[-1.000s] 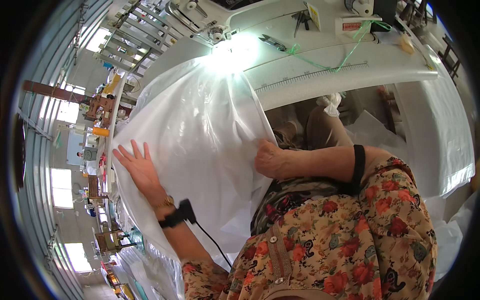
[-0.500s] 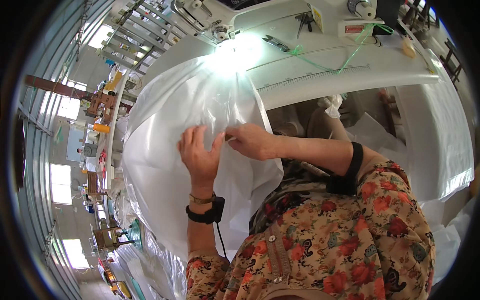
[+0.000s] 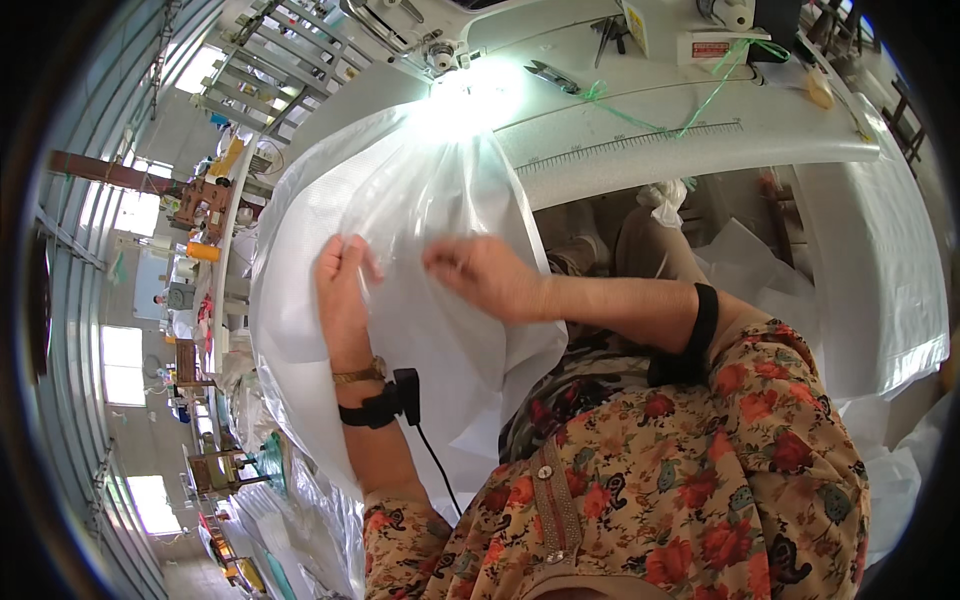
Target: Sewing edges of large white plastic sheets using an industrial sewing machine.
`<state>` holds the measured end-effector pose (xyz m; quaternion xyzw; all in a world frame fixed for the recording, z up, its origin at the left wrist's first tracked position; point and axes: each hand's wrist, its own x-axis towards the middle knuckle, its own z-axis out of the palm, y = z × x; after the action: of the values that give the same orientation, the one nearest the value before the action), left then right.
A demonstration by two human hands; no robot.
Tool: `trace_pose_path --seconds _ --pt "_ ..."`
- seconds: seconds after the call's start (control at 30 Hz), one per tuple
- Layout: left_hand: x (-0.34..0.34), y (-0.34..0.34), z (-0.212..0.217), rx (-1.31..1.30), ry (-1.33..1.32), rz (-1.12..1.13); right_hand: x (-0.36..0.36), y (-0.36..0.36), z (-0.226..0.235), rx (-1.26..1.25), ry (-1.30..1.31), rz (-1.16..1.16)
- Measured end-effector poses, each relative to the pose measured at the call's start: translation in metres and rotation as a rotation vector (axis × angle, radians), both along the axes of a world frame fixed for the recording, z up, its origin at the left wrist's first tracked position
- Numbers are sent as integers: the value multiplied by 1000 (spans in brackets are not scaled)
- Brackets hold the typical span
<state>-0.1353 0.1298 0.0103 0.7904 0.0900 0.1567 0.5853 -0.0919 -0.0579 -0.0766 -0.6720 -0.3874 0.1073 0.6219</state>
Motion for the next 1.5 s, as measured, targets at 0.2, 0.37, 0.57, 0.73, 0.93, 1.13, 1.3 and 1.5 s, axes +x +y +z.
trace_pose_path --seconds 0.2,0.37,0.57,0.73,0.93,1.13,1.3,1.5 --pt "16 -8 34 -108 -11 -2 70 -2 39 377 693 -227" --pt "35 -24 45 -488 -69 125 97 5 50 386 1008 -249" --pt "30 -10 35 -405 2 11 100 5 27 533 1047 -1" --pt "6 -6 23 -60 109 58 62 -17 22 537 999 212" --pt "-27 20 -30 486 466 -223 -2 -57 2 317 905 400" --pt "-73 3 -49 1127 380 -92 -23 -67 -16 135 844 670" --pt "-56 -37 -8 989 -163 -86 -23 -67 -20 128 760 608" --pt "-28 -50 51 1797 -475 240 -28 -65 -11 135 776 635"
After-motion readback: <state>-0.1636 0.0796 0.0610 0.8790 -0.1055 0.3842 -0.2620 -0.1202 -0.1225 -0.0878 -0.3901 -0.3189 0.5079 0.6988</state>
